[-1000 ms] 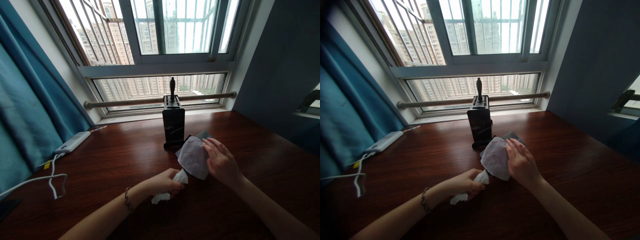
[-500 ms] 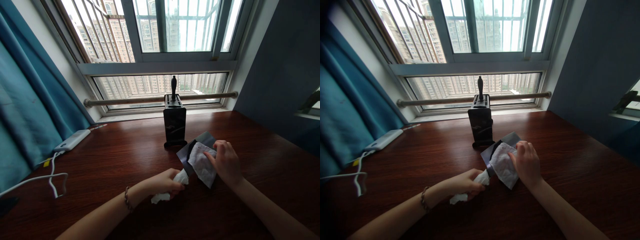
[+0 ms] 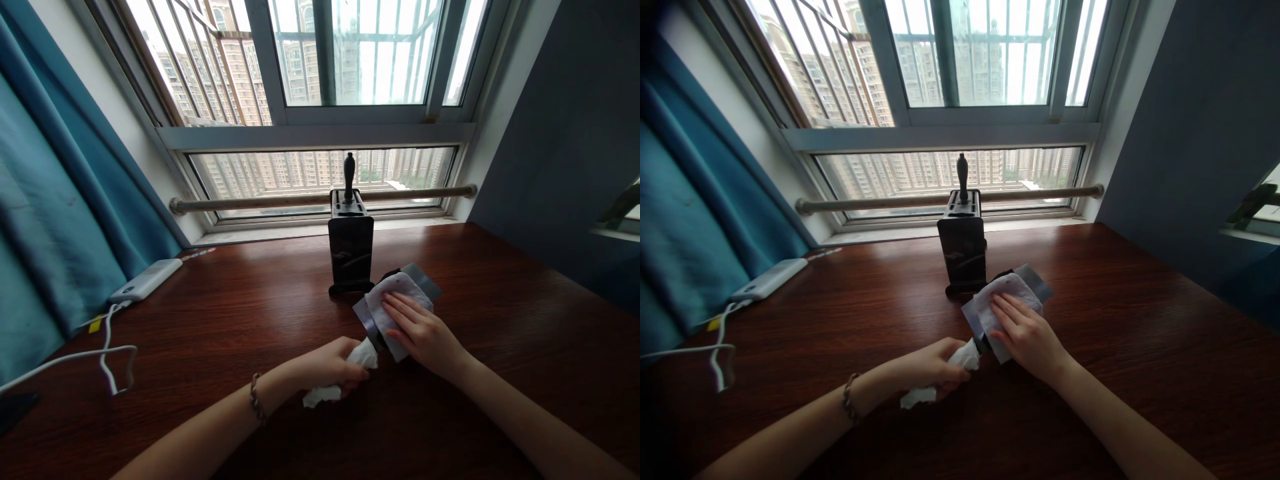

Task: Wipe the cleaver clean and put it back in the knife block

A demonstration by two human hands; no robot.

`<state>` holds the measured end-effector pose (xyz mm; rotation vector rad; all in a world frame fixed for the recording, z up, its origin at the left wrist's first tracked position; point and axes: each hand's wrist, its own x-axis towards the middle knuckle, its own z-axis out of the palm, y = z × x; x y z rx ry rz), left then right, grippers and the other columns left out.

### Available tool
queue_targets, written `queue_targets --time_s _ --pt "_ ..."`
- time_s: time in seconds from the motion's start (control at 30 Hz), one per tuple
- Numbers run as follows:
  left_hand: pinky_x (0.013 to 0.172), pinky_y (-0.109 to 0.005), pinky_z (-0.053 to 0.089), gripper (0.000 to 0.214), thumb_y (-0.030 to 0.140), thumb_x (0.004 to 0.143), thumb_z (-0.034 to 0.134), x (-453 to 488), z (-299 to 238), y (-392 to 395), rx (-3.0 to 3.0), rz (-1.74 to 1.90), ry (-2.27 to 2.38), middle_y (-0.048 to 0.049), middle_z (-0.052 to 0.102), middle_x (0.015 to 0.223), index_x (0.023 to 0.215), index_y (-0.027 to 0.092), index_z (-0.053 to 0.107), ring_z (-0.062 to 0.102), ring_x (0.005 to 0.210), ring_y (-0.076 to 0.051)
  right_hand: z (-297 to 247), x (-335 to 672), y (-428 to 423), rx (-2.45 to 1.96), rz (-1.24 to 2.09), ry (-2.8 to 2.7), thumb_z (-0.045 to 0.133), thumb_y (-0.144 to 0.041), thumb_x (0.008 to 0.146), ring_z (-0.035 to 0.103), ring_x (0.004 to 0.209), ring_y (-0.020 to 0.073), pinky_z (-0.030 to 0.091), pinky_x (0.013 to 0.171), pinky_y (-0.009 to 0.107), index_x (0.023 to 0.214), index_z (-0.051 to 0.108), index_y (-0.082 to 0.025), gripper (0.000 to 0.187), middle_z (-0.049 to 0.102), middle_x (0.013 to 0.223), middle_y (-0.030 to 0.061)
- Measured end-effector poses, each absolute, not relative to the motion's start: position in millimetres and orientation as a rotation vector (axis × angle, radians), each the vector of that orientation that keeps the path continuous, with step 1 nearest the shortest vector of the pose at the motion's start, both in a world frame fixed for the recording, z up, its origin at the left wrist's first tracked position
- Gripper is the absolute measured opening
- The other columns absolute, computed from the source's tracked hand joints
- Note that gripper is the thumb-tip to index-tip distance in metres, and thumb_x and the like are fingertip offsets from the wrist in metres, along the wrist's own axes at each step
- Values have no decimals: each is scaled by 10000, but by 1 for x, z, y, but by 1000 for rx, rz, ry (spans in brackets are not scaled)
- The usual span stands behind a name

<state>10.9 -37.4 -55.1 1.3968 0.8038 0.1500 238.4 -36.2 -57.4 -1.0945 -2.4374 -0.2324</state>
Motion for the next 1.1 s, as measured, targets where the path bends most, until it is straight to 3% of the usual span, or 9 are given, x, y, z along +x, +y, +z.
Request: queue_targets --time_s 0.17,0.43,0.8,1.1 --pt "350 -167 339 198 253 676 568 11 -54 -38 1370 132 822 60 424 506 819 153 475 396 399 -68 -65 243 -30 -1215 -316 -2355 401 -391 869 217 1270 239 292 1032 400 1304 362 -91 530 283 1362 89" --pt "348 -160 341 242 176 652 527 12 -60 -39 1460 170 904 44 473 535 888 131 495 438 417 -77 -56 218 -51 -847 -110 -2688 373 -487 858 155 1292 210 235 1063 379 1331 311 -132 595 210 1395 27" --pt "332 -169 349 210 222 654 556 12 -58 -38 1441 118 847 56 443 506 843 149 502 412 403 -78 -69 253 -21 -1446 -253 -2113 321 -412 897 217 1270 198 243 1054 373 1288 379 -79 516 299 1357 63" --pt "321 -151 339 215 199 655 541 11 -59 -37 1474 135 853 39 481 546 856 136 493 434 407 -74 -60 220 -46 -959 -78 -2653 350 -459 876 105 1303 196 196 1070 378 1335 309 -177 540 157 1410 -8"
